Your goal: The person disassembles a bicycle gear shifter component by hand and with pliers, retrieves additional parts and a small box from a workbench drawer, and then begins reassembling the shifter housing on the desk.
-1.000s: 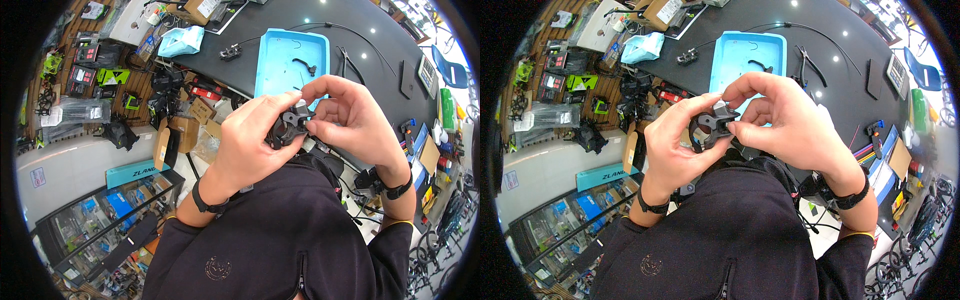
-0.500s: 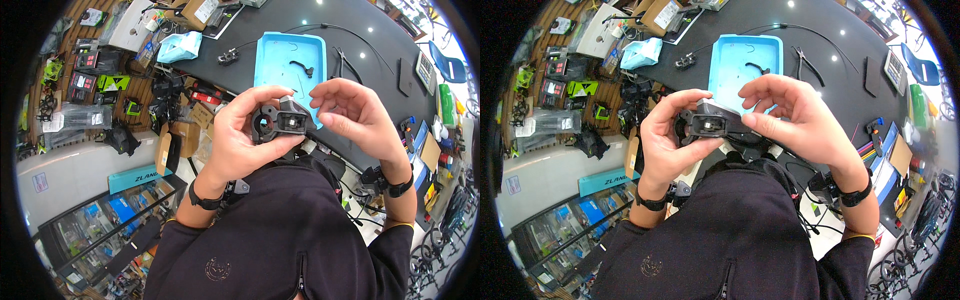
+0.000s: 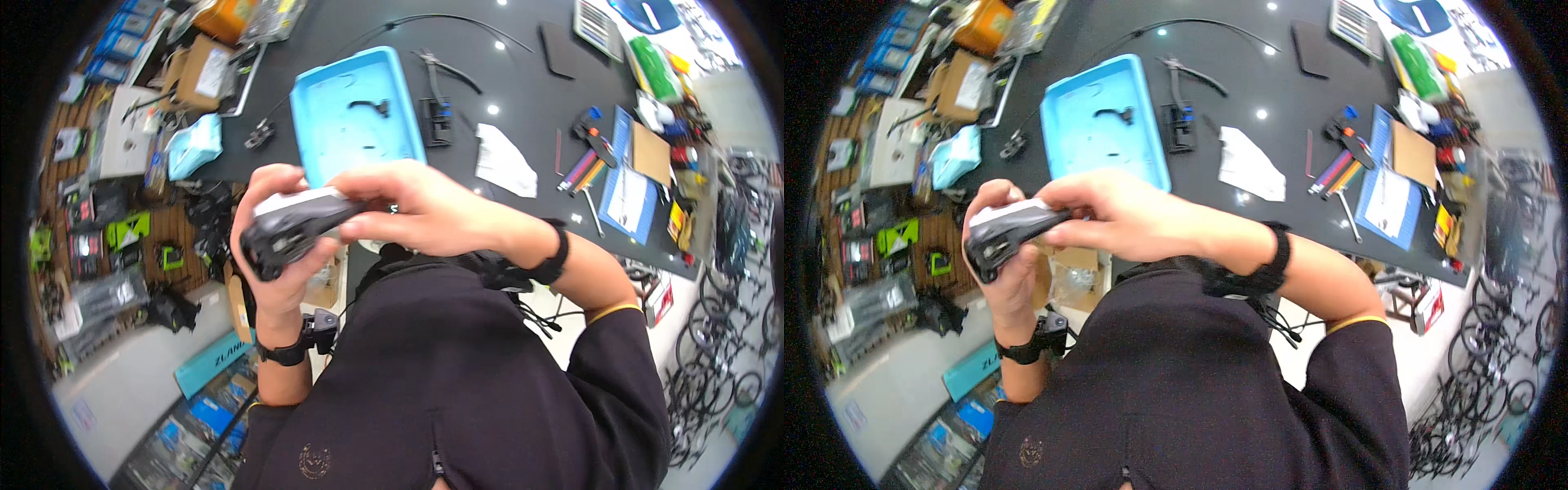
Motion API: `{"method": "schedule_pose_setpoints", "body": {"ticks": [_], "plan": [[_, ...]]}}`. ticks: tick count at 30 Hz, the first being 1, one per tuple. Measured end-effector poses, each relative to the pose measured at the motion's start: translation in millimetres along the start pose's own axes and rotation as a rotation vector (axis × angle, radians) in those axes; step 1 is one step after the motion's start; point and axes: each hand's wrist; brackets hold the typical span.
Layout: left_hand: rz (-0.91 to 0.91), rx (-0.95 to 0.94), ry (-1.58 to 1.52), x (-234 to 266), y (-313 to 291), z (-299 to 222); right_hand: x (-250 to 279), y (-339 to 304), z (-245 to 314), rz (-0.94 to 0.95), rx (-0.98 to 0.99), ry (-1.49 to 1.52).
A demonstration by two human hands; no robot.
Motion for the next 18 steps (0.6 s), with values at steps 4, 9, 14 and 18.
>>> {"method": "schedule_pose_setpoints", "body": {"ticks": [4,9,14,18], "plan": [[0.009,0.081,0.03,-31.8,7.8,6.4,16.9,-18.9,-18.4,-0.168,0.012,-0.028],[0.092,0.05,0.236,-51.9,11.4,7.2,77.1,-73.0,-30.4,-0.318,-0.208,-0.299],[0.04,0.063,0.422,-65.9,4.7,9.0,148.3,-140.4,-49.9,-0.565,-0.263,-0.144],[-0.044,0.019,0.611,-74.6,3.5,3.4,187.5,-202.4,-79.8,-0.612,-0.456,-0.083]]}}
Point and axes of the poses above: each hand's wrist, its own y-axis towards the middle knuckle, its own x-axis out of the back of the hand, z = x × y, and after that the axes turned 1 degree about y, right-handed
